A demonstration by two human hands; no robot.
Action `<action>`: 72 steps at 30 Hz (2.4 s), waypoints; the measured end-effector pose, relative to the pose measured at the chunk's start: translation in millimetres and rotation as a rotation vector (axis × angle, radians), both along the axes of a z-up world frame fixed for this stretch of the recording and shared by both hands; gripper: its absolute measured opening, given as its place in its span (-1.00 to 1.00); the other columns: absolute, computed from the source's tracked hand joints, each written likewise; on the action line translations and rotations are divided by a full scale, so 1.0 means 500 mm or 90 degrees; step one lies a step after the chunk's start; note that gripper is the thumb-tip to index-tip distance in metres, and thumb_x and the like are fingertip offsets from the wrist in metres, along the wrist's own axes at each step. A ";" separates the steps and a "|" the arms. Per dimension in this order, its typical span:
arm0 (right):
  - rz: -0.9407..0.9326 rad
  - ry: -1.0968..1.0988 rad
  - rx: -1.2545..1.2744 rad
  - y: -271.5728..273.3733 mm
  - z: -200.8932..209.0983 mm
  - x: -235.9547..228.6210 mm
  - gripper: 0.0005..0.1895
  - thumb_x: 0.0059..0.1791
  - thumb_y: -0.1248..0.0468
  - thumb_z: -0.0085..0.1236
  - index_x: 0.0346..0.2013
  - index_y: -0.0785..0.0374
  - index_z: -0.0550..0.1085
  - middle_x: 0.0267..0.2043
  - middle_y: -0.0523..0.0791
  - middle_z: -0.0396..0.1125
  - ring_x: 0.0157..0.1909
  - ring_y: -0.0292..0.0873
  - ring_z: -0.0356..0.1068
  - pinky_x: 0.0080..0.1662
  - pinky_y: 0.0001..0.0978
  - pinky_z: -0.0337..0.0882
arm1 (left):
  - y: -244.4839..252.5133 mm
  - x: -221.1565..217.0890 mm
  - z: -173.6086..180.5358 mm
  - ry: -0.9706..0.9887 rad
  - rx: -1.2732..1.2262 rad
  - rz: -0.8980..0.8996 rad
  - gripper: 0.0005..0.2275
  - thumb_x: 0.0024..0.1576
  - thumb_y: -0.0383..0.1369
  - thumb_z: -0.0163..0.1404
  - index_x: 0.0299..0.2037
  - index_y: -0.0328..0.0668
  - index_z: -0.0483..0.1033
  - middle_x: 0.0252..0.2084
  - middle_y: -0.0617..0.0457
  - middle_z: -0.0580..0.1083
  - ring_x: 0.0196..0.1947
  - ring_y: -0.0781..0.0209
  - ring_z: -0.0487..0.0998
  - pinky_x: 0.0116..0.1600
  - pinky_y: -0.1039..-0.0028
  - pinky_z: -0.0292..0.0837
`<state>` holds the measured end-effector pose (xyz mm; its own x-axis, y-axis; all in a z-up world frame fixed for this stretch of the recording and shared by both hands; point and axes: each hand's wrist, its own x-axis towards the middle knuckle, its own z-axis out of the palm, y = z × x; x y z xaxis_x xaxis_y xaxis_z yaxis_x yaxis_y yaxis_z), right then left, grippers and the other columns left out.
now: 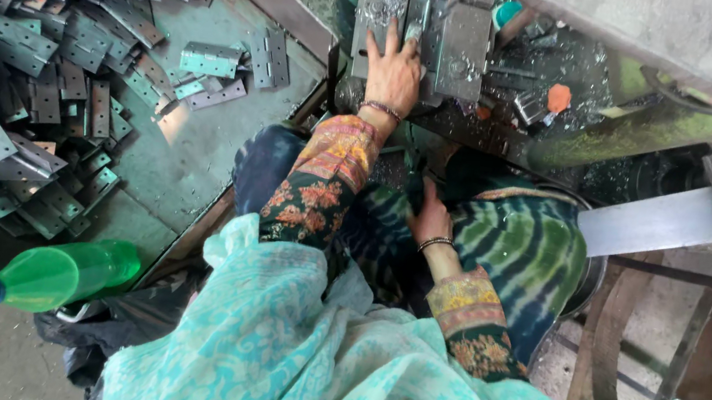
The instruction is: The person operates a manual press machine to process metal hinge parts. They pick up a hinge from a bin, place it into the machine, and activate the press. The processed part is then removed and placed into a pile.
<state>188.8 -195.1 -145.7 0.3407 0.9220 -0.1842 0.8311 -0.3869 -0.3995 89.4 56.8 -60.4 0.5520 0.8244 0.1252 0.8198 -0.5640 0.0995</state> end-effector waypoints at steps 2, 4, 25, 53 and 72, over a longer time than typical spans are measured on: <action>-0.004 -0.020 -0.078 0.024 0.052 0.003 -0.03 -0.15 0.10 0.29 0.46 0.02 0.01 -0.13 0.28 0.43 -0.06 0.40 0.43 -0.03 0.26 0.43 | 0.015 -0.002 0.020 -0.009 0.014 0.015 -0.69 0.25 -0.26 -0.13 0.10 -0.09 0.59 0.34 0.03 0.34 0.51 -0.28 -0.06 0.39 -0.49 -0.23; 0.044 -0.031 -0.103 0.026 0.100 0.022 -0.05 -0.13 0.11 0.29 0.45 0.10 0.02 -0.14 0.29 0.44 -0.07 0.38 0.45 -0.01 0.20 0.46 | 0.000 0.004 0.012 -0.002 0.020 0.031 -0.67 0.24 -0.26 -0.13 0.13 -0.09 0.57 0.33 0.05 0.34 0.49 -0.28 -0.05 0.38 -0.51 -0.23; 0.017 -0.035 -0.071 0.018 0.078 -0.007 -0.11 -0.14 0.15 0.28 0.42 0.07 0.07 -0.06 0.23 0.44 -0.04 0.35 0.45 -0.03 0.20 0.45 | 0.005 -0.007 -0.027 -0.064 -0.005 0.018 -0.66 0.29 -0.23 -0.20 0.12 -0.14 0.56 0.34 0.03 0.35 0.52 -0.27 -0.12 0.41 -0.48 -0.30; 0.052 -0.017 -0.139 0.036 0.134 0.020 -0.07 -0.12 0.15 0.25 0.47 0.11 0.01 -0.14 0.27 0.45 -0.08 0.35 0.47 0.00 0.13 0.49 | 0.073 0.020 -0.023 -0.005 0.050 0.016 -0.63 0.21 -0.28 -0.18 0.14 -0.15 0.56 0.38 0.04 0.31 0.53 -0.21 -0.20 0.36 -0.53 -0.42; 0.075 -0.016 -0.138 0.090 0.271 -0.001 -0.17 -0.11 0.04 0.18 0.39 0.20 0.15 -0.06 0.24 0.45 0.04 0.31 0.44 0.09 0.11 0.43 | -0.127 -0.080 -0.012 -0.037 0.218 -0.090 -0.67 0.11 -0.25 -0.08 -0.01 -0.18 0.61 0.07 -0.03 0.49 0.34 -0.16 0.23 0.38 -0.29 -0.10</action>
